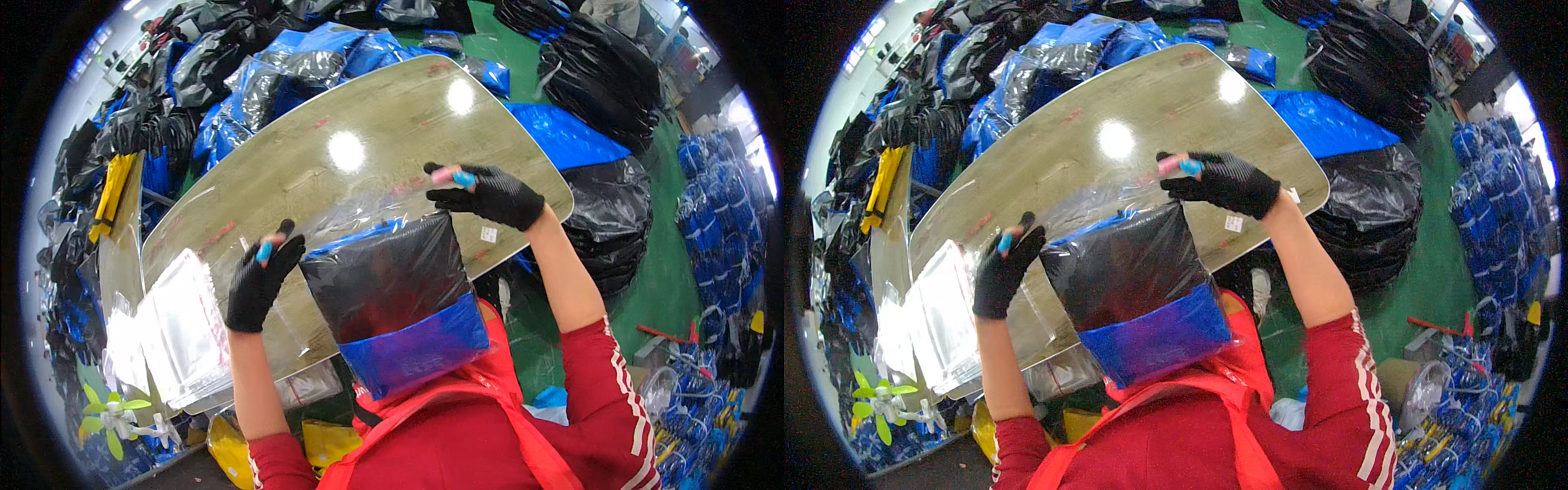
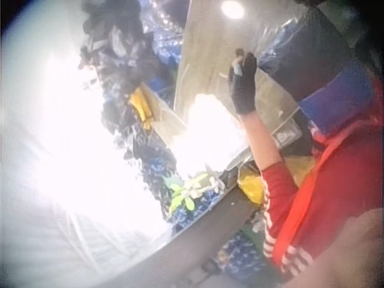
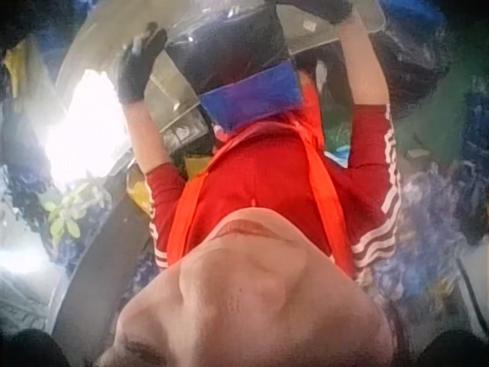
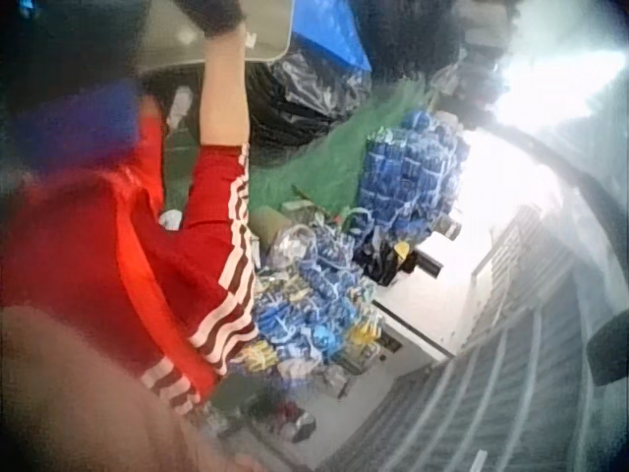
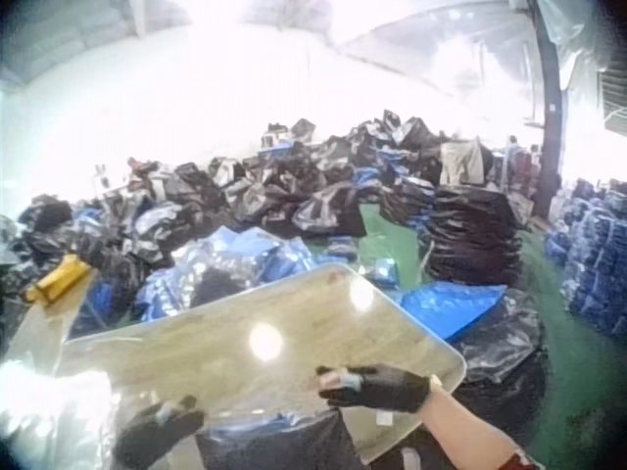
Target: The person repeatedly places blue and black plastic bags into clear plastic sleeves on a table, then folds and stacks them. The process is repeated multiple times with consistent handling of the bags and sleeves.
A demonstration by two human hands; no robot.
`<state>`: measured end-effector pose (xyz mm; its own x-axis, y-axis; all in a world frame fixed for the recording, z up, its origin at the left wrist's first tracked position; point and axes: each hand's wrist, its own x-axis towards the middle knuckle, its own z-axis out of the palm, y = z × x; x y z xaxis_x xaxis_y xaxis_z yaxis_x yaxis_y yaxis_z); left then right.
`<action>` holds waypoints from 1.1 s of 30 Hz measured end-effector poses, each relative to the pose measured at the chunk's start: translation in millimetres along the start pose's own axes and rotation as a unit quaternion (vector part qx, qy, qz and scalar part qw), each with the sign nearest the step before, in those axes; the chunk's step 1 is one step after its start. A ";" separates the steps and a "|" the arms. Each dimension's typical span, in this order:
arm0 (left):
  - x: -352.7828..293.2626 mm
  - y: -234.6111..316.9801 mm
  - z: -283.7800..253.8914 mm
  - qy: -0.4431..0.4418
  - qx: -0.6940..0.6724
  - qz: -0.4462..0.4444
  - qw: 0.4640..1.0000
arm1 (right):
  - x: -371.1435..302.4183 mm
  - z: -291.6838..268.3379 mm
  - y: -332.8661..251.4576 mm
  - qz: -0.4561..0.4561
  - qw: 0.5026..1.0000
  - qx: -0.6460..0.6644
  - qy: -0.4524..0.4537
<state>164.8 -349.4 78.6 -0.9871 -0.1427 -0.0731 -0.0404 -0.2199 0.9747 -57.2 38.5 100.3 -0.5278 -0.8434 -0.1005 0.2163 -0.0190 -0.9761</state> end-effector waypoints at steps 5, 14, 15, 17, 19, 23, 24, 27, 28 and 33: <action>-51.7 -11.2 3.7 -0.152 0.404 0.034 0.901 | -68.8 24.1 30.8 -0.067 0.905 -0.411 -0.086; -8.1 -7.4 94.1 0.083 0.462 0.148 0.871 | -43.0 105.4 -5.3 -0.223 0.793 -0.566 0.039; -9.7 -36.2 98.7 0.065 0.436 0.097 0.893 | -41.8 105.6 23.1 -0.171 0.749 -0.640 -0.021; -31.1 -88.8 86.6 0.154 0.161 -0.010 0.975 | -53.1 78.7 87.3 -0.256 0.750 -0.590 0.158; -67.0 -124.1 56.3 0.255 -0.025 -0.166 0.952 | -96.8 9.3 141.9 -0.239 0.767 -0.484 0.345; -83.6 -129.7 9.5 0.122 0.049 -0.178 0.975 | -169.0 -172.3 213.2 -0.047 0.533 -0.564 0.629; -64.4 -116.0 9.6 0.115 0.082 -0.162 0.977 | -171.8 -208.9 228.1 0.028 0.581 -0.546 0.603; 23.6 -38.3 26.3 0.188 0.090 -0.116 0.971 | -161.2 -270.4 271.3 0.156 0.503 -0.682 0.507; 53.8 -4.6 31.4 0.223 0.057 -0.084 0.969 | -152.7 -285.1 277.4 0.245 0.559 -0.651 0.450; 132.8 84.3 28.6 0.172 -0.129 -0.004 0.977 | -136.7 -363.1 208.6 0.330 0.626 -0.409 0.576</action>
<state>25.8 -359.3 157.1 -0.8744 -0.4461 -0.1907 0.0363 -0.4522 0.8912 -238.2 344.8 -159.5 -0.8887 0.4347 -0.1458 0.4564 0.8079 -0.3729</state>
